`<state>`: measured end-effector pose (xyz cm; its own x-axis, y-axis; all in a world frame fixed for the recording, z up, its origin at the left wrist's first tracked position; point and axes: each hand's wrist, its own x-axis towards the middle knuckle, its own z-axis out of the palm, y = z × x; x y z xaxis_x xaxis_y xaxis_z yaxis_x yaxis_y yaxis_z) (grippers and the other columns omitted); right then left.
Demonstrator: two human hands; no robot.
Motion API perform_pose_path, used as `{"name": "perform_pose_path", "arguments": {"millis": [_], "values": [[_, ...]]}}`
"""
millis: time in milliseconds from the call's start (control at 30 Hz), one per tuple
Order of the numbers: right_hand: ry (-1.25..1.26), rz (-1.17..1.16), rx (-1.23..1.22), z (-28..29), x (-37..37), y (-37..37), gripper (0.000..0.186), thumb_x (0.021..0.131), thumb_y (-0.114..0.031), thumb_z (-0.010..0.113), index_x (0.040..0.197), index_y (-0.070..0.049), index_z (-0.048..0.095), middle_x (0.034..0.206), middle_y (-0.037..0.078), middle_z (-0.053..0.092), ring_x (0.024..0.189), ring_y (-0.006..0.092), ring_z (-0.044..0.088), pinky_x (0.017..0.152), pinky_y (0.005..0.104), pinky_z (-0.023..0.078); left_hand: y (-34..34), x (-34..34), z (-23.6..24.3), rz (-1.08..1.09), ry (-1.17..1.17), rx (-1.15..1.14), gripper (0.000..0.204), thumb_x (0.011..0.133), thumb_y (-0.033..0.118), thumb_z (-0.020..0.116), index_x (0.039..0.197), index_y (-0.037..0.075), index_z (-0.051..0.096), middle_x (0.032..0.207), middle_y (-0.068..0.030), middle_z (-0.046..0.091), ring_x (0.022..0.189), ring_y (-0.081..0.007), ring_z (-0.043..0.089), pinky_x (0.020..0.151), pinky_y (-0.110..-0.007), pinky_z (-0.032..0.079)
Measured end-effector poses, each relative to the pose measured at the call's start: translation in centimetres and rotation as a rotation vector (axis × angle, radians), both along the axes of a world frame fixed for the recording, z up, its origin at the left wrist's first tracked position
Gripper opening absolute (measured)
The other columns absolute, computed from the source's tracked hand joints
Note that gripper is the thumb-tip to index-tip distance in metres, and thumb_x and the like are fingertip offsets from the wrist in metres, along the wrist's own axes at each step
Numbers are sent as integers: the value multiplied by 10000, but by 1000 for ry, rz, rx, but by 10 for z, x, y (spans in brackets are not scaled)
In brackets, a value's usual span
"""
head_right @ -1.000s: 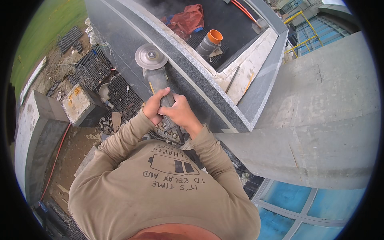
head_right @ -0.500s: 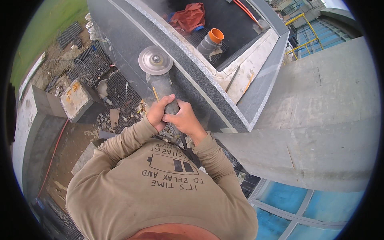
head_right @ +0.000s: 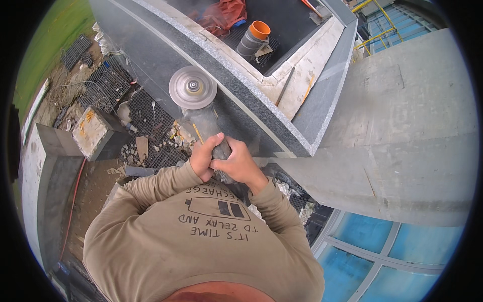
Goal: The person uses an angle grinder to smooth the edge of a large stone slab. They hold the tool with both hands and move it along the curved edge, generating dust. The person briefly pauses to adjust the tool before continuing the grinding.
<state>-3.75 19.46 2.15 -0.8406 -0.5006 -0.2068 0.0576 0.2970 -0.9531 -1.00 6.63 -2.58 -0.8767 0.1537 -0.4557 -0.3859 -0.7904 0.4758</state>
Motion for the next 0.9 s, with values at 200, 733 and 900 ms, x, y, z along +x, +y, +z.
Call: {"name": "perform_pose_path", "arguments": {"millis": [200,733,900], "values": [[34,24,7,2,-7,-6,485,693,-115,758,1117,76,619,986,105,686,911,140,601,819,315,498,-5,-7,-2,15,12,14,305,922,292,679,1111,67,596,966,-38,641,839,-156,640,747,-328,527],[-52,57,-88,-5,-42,-38,412,711,-88,760,1064,81,630,941,75,682,856,106,595,760,284,506,-37,-38,-7,50,28,-2,332,919,337,682,1102,74,595,965,-35,633,867,-151,631,791,-335,514],[-25,67,-58,-5,-51,-45,374,716,-82,751,1035,77,637,902,66,675,820,109,595,735,285,501,-45,-46,-10,32,37,-9,333,921,355,677,1082,74,597,954,-36,632,862,-152,629,789,-332,508]]}}
